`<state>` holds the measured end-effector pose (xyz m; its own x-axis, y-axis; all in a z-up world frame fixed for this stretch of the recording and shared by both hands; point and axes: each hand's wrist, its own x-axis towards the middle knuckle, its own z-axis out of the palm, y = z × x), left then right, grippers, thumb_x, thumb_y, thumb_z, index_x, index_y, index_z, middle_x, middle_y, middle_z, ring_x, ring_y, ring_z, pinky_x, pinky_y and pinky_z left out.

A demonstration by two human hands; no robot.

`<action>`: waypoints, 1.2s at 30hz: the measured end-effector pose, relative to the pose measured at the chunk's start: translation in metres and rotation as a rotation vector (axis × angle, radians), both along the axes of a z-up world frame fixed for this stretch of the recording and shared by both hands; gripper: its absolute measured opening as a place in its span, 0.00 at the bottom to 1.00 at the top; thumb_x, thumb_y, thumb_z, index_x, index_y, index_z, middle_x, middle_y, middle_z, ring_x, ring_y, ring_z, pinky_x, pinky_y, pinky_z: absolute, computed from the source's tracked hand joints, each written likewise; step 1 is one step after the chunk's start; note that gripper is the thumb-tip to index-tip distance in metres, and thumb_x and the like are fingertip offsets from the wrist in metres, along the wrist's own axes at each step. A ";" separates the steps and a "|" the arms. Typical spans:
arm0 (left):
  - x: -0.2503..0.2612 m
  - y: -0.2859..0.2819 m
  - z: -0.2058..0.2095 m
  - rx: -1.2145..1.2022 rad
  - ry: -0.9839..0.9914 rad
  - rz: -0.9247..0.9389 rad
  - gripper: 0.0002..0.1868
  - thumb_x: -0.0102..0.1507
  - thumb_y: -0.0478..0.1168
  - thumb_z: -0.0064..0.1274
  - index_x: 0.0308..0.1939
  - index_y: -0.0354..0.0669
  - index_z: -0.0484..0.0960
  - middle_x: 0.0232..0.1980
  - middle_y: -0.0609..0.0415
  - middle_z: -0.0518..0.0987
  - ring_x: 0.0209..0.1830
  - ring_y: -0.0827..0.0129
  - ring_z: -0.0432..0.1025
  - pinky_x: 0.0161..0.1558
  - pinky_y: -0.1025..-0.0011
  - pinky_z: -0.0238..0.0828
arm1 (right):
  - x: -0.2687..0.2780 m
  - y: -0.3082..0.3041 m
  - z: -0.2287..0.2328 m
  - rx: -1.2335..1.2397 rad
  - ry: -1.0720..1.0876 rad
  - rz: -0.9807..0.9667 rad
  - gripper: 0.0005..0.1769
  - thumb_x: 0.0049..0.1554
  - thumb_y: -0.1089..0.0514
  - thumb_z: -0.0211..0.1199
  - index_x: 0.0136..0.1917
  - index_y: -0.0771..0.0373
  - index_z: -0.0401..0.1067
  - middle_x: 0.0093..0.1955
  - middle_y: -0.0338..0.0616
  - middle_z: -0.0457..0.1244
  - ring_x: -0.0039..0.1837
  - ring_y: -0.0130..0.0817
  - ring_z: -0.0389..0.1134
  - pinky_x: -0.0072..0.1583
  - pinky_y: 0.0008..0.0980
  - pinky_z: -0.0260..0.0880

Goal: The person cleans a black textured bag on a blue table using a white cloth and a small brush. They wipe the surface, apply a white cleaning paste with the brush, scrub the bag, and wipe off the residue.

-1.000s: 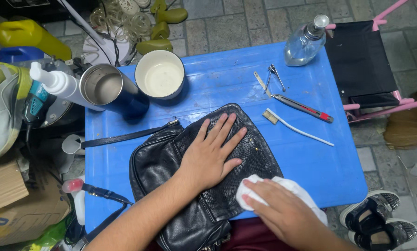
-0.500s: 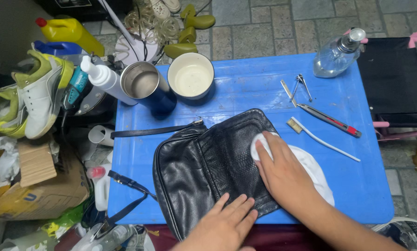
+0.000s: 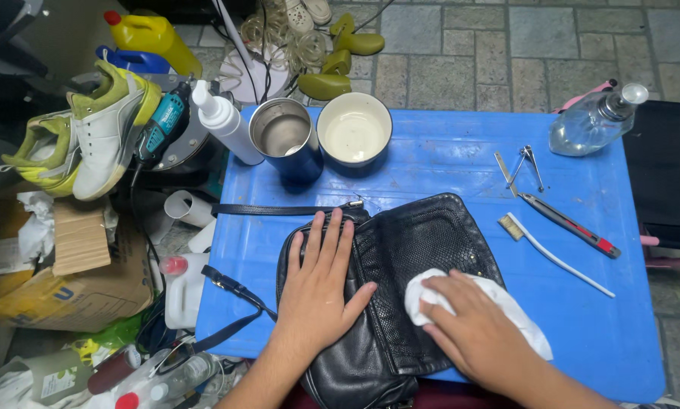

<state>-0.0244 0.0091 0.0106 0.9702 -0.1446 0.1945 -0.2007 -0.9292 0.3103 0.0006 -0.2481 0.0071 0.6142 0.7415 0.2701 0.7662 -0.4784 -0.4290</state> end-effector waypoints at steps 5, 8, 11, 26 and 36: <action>0.000 0.000 -0.002 0.040 0.008 -0.024 0.46 0.63 0.56 0.50 0.76 0.29 0.55 0.81 0.38 0.50 0.83 0.47 0.42 0.75 0.43 0.32 | 0.042 0.007 -0.019 -0.018 -0.045 -0.242 0.17 0.54 0.57 0.65 0.55 0.66 0.70 0.69 0.60 0.57 0.70 0.62 0.58 0.67 0.52 0.61; -0.003 0.000 0.004 -0.004 -0.017 -0.038 0.45 0.63 0.54 0.50 0.76 0.30 0.55 0.82 0.37 0.51 0.83 0.45 0.42 0.76 0.43 0.33 | 0.069 0.018 -0.024 0.102 0.055 -0.194 0.16 0.52 0.61 0.63 0.54 0.67 0.70 0.67 0.57 0.59 0.69 0.56 0.62 0.66 0.47 0.64; -0.011 -0.012 0.007 0.176 0.055 -0.094 0.42 0.62 0.51 0.51 0.75 0.38 0.57 0.81 0.39 0.51 0.81 0.42 0.40 0.72 0.40 0.31 | 0.083 0.001 -0.029 0.385 0.395 -0.106 0.12 0.56 0.65 0.64 0.55 0.66 0.73 0.64 0.51 0.65 0.66 0.47 0.69 0.65 0.44 0.68; 0.059 -0.117 -0.020 0.190 -0.006 -0.133 0.57 0.63 0.76 0.34 0.77 0.29 0.49 0.80 0.26 0.44 0.82 0.39 0.35 0.74 0.41 0.30 | 0.083 -0.045 -0.049 1.732 0.850 -0.283 0.15 0.63 0.58 0.49 0.61 0.65 0.60 0.61 0.58 0.65 0.59 0.49 0.71 0.58 0.49 0.76; 0.088 -0.120 -0.043 0.069 -0.003 -0.197 0.62 0.61 0.78 0.36 0.77 0.25 0.48 0.81 0.27 0.44 0.83 0.40 0.35 0.78 0.45 0.30 | 0.088 -0.062 -0.047 1.777 0.647 -0.407 0.15 0.65 0.58 0.49 0.63 0.67 0.61 0.61 0.57 0.63 0.62 0.47 0.70 0.64 0.47 0.75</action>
